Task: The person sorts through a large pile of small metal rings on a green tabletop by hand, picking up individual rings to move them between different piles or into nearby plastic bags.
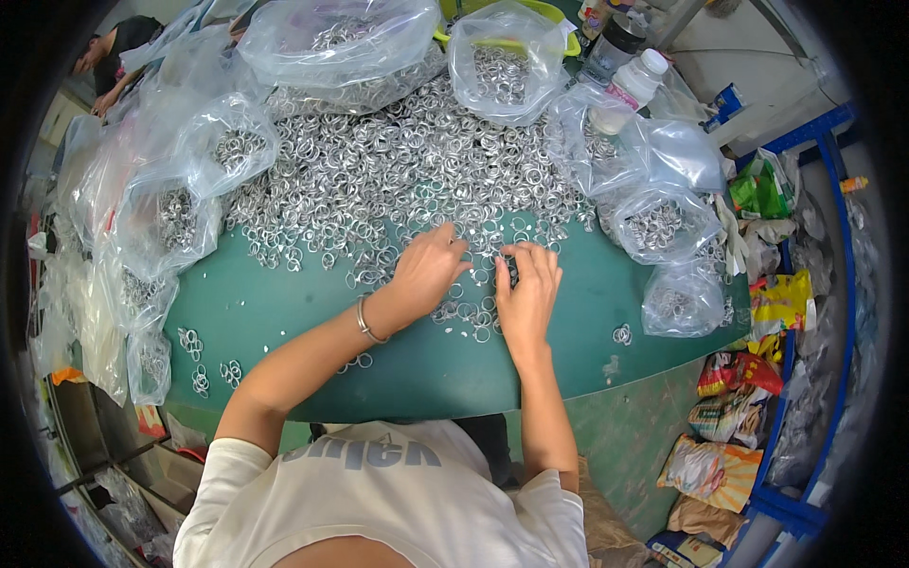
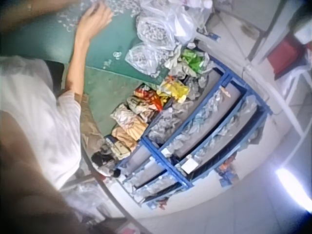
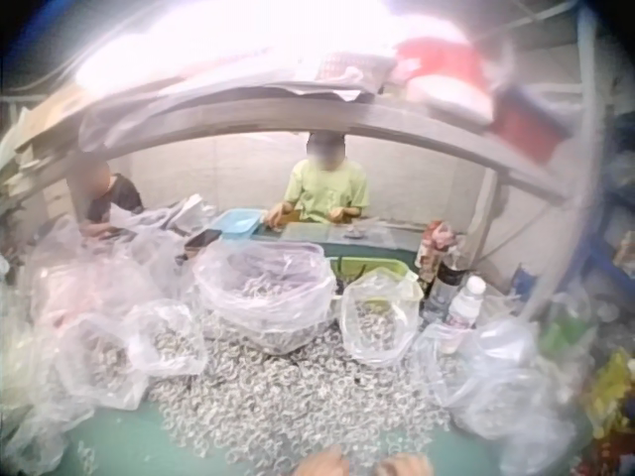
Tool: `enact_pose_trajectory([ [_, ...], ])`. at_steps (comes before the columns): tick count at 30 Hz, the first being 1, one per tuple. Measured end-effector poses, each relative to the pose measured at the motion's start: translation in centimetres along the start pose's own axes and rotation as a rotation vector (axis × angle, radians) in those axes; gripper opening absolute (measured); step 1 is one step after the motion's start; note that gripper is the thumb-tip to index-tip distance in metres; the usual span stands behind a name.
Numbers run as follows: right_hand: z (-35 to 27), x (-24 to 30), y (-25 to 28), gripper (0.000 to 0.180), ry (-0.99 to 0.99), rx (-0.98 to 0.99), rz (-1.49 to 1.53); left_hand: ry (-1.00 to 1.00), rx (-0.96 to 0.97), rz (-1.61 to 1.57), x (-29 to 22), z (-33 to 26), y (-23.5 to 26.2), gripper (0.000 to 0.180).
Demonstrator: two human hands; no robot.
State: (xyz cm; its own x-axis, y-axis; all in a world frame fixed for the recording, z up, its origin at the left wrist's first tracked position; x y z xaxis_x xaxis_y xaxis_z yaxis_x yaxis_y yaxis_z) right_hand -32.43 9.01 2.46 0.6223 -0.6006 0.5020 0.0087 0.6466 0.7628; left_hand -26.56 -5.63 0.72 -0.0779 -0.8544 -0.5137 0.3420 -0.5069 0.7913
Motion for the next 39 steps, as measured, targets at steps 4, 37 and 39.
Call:
enact_pose_trajectory([
  [4, -0.5, -0.9, 0.9, 0.013, -0.034, 0.036, 0.006, 0.058, -0.002, -0.154, 0.3, 0.2, 0.1, 0.013],
  [37, -3.4, 6.6, -1.4, 0.014, -0.062, 0.471, 0.416, 0.955, 0.317, -1.285, 0.4, -14.6, 6.4, 0.021],
  [39, -1.7, 6.0, -1.2, 0.017, 0.112, 0.303, 0.191, 0.687, 0.192, -0.845, 0.2, -14.7, 7.4, 0.020],
])
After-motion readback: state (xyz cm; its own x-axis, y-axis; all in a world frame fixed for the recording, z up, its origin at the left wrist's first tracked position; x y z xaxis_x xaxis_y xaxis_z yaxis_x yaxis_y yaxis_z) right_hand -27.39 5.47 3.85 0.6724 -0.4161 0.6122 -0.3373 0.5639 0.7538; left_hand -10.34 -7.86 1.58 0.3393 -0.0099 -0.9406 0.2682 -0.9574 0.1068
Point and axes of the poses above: each hand's wrist, its own z-axis towards the middle knuckle, its own y-axis out of the back of the hand, x = y × z, the point moved 2 cm from there along z, towards the middle knuckle, and after that the axes turned 1 degree about -z, right-handed, at the moved point
